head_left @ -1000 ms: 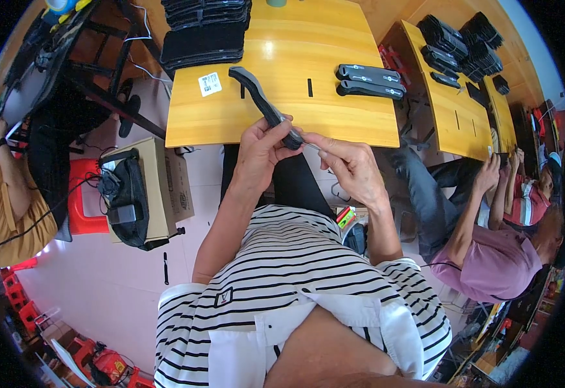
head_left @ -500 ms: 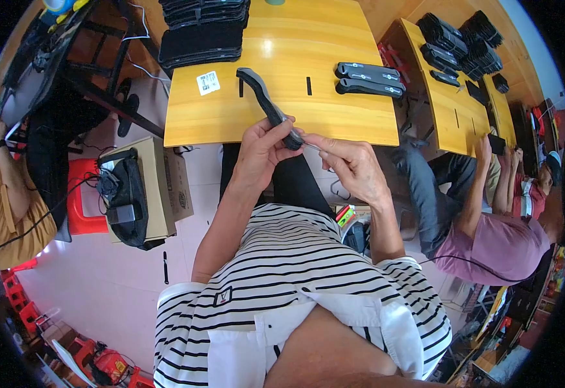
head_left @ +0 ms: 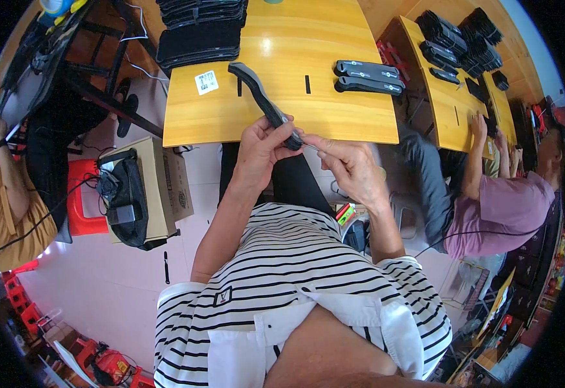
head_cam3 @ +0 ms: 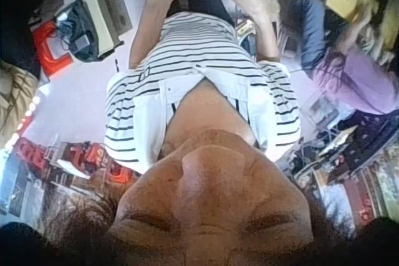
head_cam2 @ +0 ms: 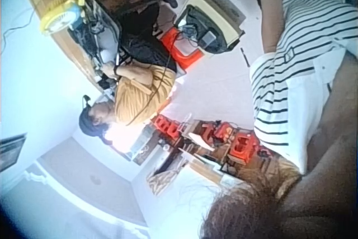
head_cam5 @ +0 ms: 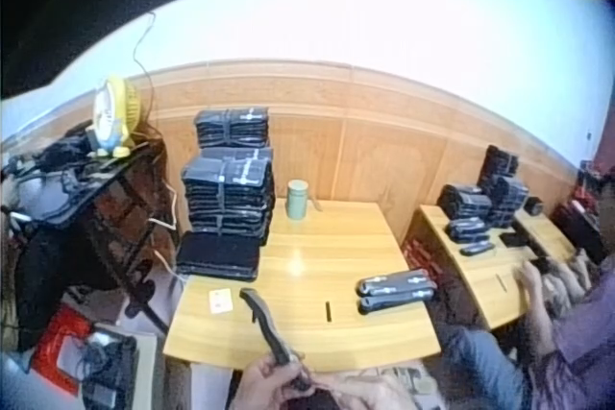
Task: Attaching hardware components to leather straps at a workbench.
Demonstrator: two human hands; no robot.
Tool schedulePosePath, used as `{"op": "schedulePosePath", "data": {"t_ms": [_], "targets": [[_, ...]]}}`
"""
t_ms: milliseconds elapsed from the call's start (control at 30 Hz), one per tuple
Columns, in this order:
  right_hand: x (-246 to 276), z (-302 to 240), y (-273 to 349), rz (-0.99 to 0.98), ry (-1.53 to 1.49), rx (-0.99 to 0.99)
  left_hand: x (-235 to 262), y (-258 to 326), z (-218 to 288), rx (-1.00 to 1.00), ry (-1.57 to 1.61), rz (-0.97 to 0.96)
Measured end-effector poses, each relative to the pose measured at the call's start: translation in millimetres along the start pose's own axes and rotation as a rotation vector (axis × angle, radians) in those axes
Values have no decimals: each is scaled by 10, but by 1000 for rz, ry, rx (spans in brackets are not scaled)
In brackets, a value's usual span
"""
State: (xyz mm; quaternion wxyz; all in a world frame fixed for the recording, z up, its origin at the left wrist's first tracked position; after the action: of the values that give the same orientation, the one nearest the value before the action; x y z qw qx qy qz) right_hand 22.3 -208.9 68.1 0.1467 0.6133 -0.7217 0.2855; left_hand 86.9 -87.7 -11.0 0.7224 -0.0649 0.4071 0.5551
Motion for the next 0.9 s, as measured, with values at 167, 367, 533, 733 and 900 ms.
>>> {"op": "schedulePosePath", "data": {"t_ms": [167,367,533,733,900], "targets": [[-51,67,26,47,31,-36,8,-10,35,-168,-72,39],[-115,1,84,210,181,122,47,-11,54,-207,-112,74],[-165,122,28,160,94,19,40,17,71,-279,-209,117],[-219,243,12,5,-98,-101,130,4,102,-267,-240,127],[-223,152,45,-32,43,-7,138,-19,83,-178,-223,93]]}}
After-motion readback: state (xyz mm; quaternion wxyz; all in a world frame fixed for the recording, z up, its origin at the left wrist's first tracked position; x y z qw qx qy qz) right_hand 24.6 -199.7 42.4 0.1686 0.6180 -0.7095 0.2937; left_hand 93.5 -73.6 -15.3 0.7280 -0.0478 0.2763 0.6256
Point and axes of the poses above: each hand's wrist, its own y-axis away from the middle knuckle, its own x-axis out of the back of the hand, z = x × y, the point moved 6 cm from there along -y, towards the middle knuckle, and after that the axes turned 12 degrees about z, right-handed, at the moved point
